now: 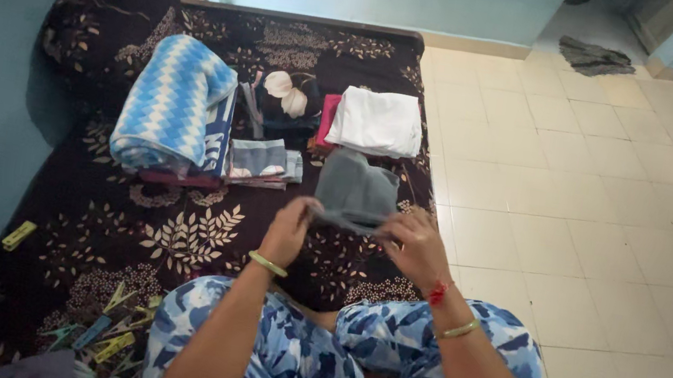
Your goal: The person sits on a bed and folds several items of clothing including socks and a patterned pouch, arranging them into stacks on the bedspread.
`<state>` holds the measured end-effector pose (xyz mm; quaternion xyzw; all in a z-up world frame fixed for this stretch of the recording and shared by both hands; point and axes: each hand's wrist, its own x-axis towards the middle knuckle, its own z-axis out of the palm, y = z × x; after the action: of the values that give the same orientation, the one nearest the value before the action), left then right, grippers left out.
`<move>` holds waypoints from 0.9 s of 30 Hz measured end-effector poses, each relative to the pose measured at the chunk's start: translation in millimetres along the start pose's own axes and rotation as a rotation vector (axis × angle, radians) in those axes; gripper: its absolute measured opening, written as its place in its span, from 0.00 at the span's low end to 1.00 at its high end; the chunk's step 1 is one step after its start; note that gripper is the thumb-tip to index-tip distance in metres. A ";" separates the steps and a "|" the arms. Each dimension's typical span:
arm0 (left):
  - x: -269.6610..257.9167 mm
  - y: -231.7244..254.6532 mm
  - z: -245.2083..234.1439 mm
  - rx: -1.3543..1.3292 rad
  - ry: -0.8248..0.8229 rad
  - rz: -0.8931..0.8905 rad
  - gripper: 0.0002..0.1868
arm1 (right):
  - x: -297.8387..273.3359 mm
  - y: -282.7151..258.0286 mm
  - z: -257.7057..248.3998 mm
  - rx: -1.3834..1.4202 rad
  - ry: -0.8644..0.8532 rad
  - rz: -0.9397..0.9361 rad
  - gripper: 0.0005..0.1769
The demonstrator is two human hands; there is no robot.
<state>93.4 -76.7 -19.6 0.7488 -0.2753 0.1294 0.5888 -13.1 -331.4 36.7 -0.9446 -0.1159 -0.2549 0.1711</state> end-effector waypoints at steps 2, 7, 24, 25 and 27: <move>-10.5 -37.2 0.8 0.262 -0.510 -0.381 0.15 | -11.8 10.6 16.8 0.082 -0.243 0.161 0.03; -22.2 -83.6 16.5 0.452 -0.865 -0.419 0.21 | -19.9 31.2 63.8 0.112 -0.776 0.240 0.12; 3.5 -6.5 33.2 0.147 -0.511 0.128 0.17 | -2.5 41.2 66.5 0.916 -0.492 0.291 0.37; 5.5 -2.8 29.6 0.106 -0.508 0.034 0.18 | -6.9 48.0 72.3 0.919 -0.621 0.349 0.36; 5.0 -5.3 24.3 0.066 -0.505 -0.061 0.20 | -13.2 53.6 90.1 0.911 -0.666 0.406 0.35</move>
<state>97.3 -100.3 -28.0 0.7842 -0.3863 -0.0707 0.4804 32.0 -347.7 -57.5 -0.8085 -0.0779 0.1679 0.5587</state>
